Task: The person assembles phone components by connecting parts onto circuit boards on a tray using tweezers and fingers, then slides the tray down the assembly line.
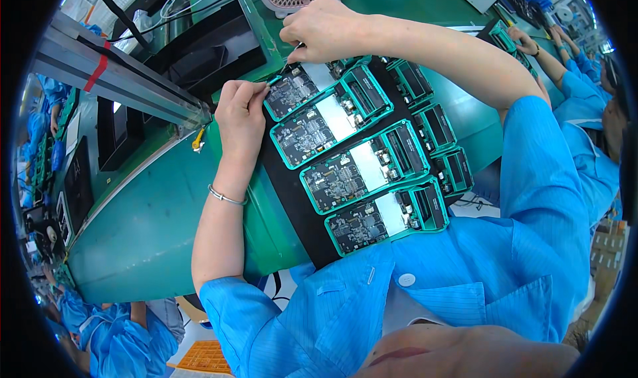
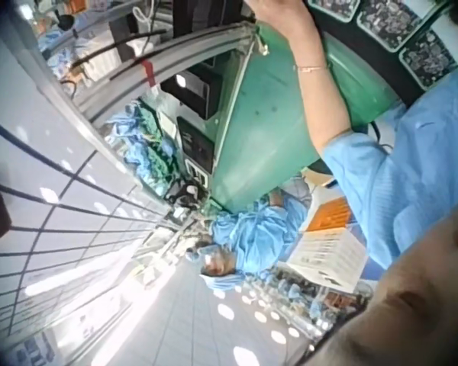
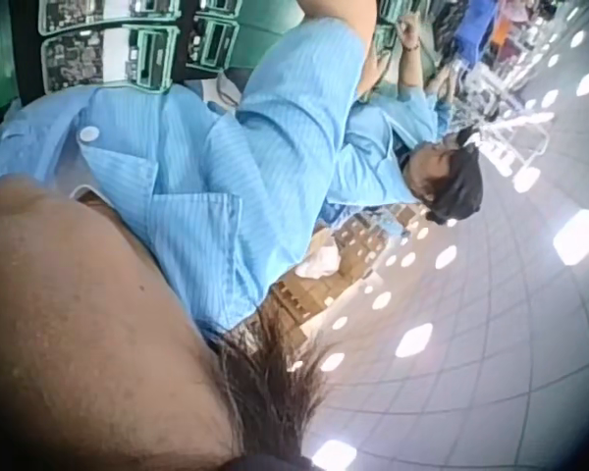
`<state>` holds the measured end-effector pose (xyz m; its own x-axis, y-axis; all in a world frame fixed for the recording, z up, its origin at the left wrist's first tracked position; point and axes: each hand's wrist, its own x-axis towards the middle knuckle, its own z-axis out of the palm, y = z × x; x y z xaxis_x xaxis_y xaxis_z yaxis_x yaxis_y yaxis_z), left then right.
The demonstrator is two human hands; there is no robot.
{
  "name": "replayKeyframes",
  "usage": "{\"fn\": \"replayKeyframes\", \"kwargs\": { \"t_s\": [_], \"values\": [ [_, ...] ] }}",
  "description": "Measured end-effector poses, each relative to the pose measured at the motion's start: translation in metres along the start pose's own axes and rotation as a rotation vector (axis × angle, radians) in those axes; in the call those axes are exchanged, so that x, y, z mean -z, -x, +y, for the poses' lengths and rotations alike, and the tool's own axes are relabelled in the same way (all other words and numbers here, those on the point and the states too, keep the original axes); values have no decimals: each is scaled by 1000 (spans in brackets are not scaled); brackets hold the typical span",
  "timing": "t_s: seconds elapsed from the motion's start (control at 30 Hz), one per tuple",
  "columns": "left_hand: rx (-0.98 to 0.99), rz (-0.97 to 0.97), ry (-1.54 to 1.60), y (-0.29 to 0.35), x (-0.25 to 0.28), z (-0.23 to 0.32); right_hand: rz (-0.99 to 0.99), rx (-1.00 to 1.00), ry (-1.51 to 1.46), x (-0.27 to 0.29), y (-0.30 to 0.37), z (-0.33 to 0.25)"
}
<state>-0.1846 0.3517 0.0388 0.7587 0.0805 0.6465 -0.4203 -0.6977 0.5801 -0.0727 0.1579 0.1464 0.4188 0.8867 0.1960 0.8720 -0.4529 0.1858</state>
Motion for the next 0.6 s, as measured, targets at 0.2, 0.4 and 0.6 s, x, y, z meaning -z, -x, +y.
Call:
{"fn": "replayKeyframes", "kwargs": {
  "t_s": [0.2, 0.4, 0.6],
  "values": [
    [-58, -30, -34, -2, 0, 3, -53, 4, 28, -3, -1, 0],
    [-57, -38, -54, -1, 1, 2, -110, -12, 56, -3, -4, -3],
    [-73, -38, -65, -1, 1, 1, -138, -36, 53, -5, -5, -3]
  ]
}}
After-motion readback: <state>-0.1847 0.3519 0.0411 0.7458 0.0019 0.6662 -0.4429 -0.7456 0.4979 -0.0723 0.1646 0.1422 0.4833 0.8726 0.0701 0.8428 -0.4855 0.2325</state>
